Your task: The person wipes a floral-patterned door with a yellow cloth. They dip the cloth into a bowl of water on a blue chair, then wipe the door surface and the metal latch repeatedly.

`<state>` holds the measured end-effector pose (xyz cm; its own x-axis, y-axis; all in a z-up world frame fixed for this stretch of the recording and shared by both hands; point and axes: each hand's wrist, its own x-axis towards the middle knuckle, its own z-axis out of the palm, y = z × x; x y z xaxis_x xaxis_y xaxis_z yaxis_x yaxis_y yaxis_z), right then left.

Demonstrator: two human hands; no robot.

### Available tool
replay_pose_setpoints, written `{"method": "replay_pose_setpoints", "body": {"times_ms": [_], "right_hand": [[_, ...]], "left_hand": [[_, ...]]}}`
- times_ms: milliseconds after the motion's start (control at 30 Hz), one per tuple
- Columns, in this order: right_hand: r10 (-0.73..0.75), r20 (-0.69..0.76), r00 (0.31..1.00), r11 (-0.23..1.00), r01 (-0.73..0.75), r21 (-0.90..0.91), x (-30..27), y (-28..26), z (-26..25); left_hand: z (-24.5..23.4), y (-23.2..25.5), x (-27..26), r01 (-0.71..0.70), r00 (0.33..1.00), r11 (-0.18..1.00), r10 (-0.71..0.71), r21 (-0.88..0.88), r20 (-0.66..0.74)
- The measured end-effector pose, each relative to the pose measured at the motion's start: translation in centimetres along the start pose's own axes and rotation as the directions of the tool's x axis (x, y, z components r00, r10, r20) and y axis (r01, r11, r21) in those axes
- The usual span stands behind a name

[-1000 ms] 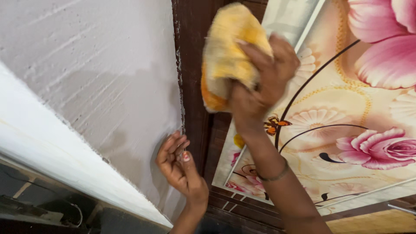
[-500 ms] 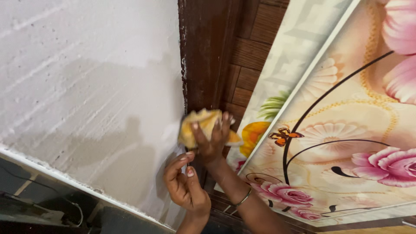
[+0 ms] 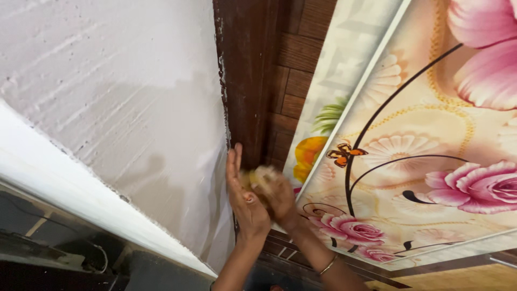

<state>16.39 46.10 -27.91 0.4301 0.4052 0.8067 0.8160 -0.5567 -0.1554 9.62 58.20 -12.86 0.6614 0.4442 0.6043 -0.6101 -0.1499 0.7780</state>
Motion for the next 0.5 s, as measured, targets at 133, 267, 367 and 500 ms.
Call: {"method": "replay_pose_setpoints", "body": {"times_ms": [133, 267, 367, 500], "right_hand": [[-0.035, -0.392, 0.919, 0.958, -0.081, -0.276, 9.8, 1.1, -5.9], [-0.059, -0.466, 0.883, 0.831, -0.215, -0.513, 19.7, 1.1, -11.4], [-0.043, -0.362, 0.931, 0.810, -0.180, -0.558, 23.9, 1.8, -11.6], [-0.111, -0.262, 0.959, 0.745, -0.094, -0.660, 21.1, 2.6, -7.6]], "left_hand": [[0.5, 0.1, 0.1, -0.056, 0.998, 0.998, 0.056, 0.021, -0.017], [0.7, -0.5, 0.3, -0.097, 0.995, 0.995, 0.096, -0.022, -0.022], [0.9, -1.4, 0.5, -0.128, 0.992, 0.992, 0.128, -0.002, -0.011], [1.2, -3.0, 0.7, -0.185, 0.983, 0.975, 0.182, 0.121, 0.033]]}}
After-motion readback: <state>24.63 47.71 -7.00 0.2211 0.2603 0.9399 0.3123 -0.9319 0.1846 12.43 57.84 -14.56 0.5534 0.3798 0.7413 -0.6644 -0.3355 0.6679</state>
